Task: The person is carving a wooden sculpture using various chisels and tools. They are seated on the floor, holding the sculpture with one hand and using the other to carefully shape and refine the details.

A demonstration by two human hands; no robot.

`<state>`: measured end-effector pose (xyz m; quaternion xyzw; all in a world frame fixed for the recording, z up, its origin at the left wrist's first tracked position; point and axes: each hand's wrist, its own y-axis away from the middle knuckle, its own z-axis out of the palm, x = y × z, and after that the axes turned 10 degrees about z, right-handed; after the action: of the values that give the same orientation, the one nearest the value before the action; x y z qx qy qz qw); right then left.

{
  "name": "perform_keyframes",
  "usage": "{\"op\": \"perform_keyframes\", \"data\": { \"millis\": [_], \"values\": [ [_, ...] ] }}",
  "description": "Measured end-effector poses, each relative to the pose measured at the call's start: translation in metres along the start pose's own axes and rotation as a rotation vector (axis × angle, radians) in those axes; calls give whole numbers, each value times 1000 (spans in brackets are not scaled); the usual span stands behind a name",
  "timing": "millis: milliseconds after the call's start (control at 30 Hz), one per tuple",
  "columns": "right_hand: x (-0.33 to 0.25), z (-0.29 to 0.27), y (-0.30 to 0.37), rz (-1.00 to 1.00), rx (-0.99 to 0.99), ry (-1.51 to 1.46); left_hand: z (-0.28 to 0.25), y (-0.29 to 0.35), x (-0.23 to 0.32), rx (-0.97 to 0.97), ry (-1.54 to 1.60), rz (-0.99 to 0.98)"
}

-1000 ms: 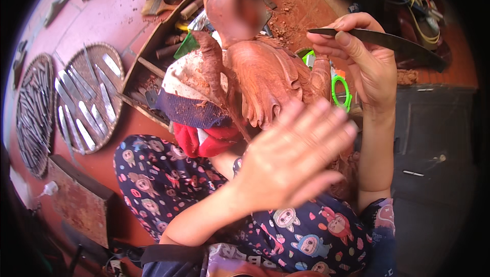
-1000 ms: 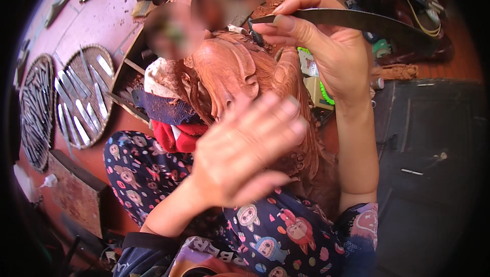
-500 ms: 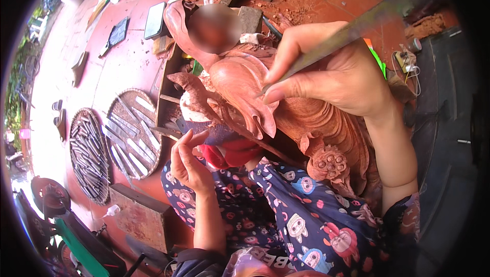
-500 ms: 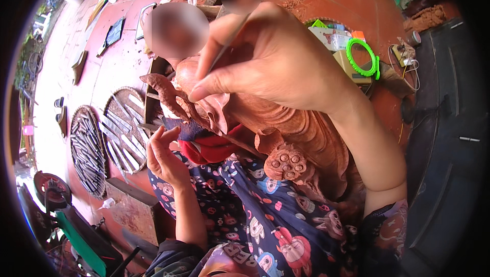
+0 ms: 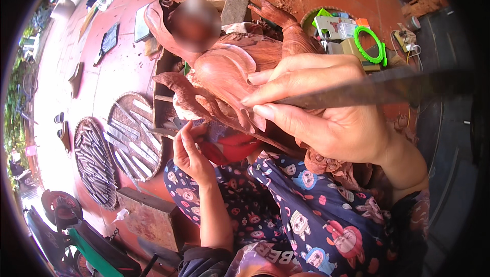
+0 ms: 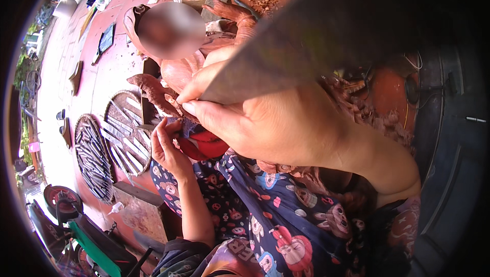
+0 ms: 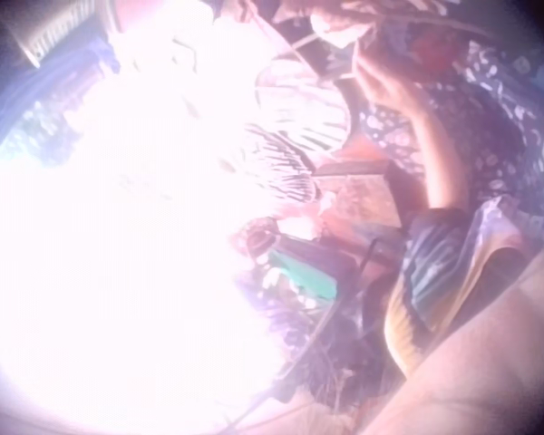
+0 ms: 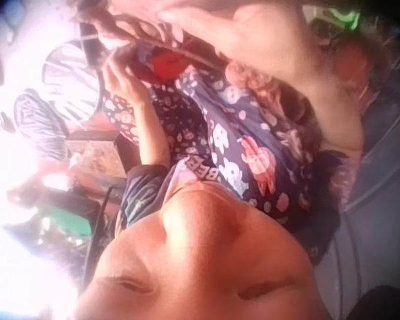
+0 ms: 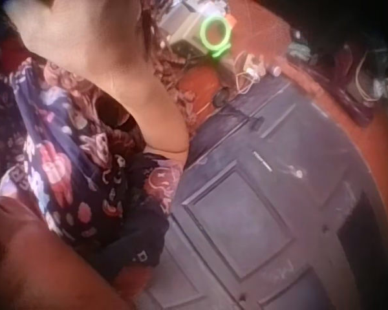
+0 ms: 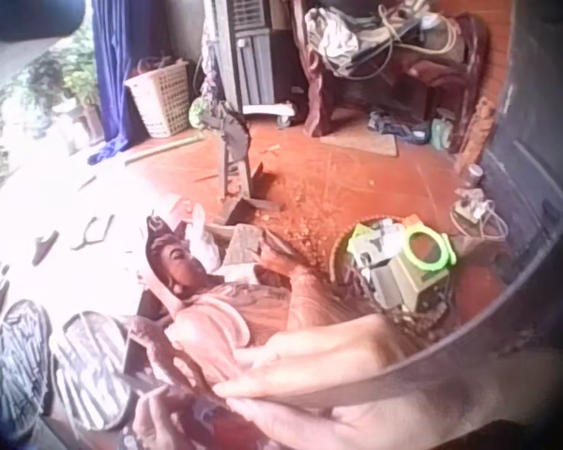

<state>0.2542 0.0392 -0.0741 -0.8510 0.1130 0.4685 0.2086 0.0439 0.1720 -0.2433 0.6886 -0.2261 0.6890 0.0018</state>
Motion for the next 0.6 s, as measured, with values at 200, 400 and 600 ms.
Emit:
{"op": "perform_keyframes", "data": {
  "millis": [200, 400, 600],
  "values": [
    [7, 7, 8, -25, 118, 25, 0, 1, 0, -4, -36, 24],
    [0, 6, 4, 10, 37, 169, 1, 2, 2, -4, 10, 18],
    [-11, 10, -4, 11, 3, 310, -2, 0, 2, -46, 12, 59]
  ]
}}
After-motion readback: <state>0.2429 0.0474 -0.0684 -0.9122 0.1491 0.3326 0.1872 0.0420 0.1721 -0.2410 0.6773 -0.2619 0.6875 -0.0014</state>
